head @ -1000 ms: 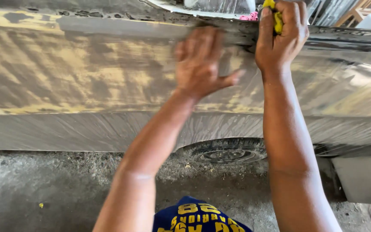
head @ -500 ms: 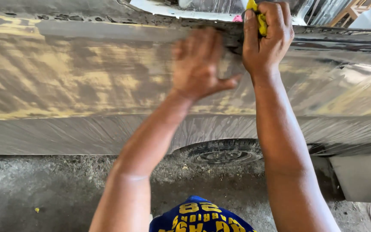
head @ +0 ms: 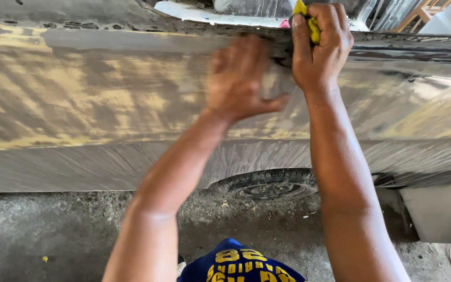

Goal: Wet sanding the exterior body of a van to prepare it for painting.

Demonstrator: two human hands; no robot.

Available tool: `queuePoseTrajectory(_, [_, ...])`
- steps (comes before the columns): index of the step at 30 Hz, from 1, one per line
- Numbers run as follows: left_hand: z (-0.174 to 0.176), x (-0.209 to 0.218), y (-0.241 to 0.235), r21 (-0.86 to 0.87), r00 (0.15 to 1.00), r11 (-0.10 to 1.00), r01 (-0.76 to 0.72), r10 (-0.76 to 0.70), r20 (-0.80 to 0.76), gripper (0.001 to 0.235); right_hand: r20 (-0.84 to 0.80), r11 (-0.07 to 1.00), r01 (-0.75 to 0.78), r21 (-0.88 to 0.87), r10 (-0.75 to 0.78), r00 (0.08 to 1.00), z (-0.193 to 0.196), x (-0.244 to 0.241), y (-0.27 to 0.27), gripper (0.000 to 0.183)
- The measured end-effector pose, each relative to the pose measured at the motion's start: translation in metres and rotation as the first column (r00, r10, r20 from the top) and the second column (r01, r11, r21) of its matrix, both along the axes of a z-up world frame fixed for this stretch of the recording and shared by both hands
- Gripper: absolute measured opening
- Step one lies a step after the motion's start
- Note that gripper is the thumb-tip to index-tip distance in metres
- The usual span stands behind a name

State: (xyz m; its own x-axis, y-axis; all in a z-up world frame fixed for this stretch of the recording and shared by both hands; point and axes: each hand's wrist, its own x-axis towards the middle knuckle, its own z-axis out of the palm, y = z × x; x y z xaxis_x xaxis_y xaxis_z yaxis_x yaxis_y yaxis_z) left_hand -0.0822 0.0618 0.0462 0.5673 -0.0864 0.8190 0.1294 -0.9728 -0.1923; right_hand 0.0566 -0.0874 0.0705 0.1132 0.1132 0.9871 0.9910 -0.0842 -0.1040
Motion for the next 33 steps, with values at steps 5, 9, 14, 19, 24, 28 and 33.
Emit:
queuePoseTrajectory(5, [-0.011,0.008,0.022,0.151,0.995,0.984,0.097,-0.091,-0.043,0.1,0.019,0.999,0.007,-0.045,-0.006,1.0,0.002,-0.002,-0.006,0.012])
queuePoseTrajectory(9, [-0.018,-0.039,0.108,-0.041,0.978,0.992,-0.122,0.113,-0.176,0.097,0.003,1.0,-0.014,-0.015,0.014,1.0,0.0,-0.001,0.0,0.012])
queuePoseTrajectory(14, [-0.006,-0.025,0.041,-0.183,0.962,0.957,-0.224,0.187,-0.199,0.111,-0.003,0.999,0.027,0.025,-0.027,1.0,-0.001,-0.002,0.007,0.013])
queuePoseTrajectory(19, [0.002,-0.008,0.01,-0.036,0.953,0.998,-0.052,0.039,-0.301,0.108,0.013,1.0,0.019,-0.014,-0.019,1.0,0.001,0.0,-0.001,0.012])
queuePoseTrajectory(24, [-0.026,-0.047,0.111,-0.261,0.964,0.965,-0.016,-0.054,-0.26,0.107,-0.009,1.0,0.007,-0.014,-0.007,1.0,-0.002,0.002,0.0,0.012])
queuePoseTrajectory(28, [-0.03,-0.036,0.085,-0.15,0.963,0.951,-0.268,0.271,-0.005,0.113,0.007,0.998,0.056,0.006,-0.056,0.998,-0.004,0.0,0.006,0.013])
queuePoseTrajectory(33, [-0.004,0.003,-0.02,-0.136,0.937,0.99,-0.026,-0.024,-0.35,0.121,0.009,0.998,0.058,-0.007,-0.058,0.998,0.0,-0.005,0.0,0.013])
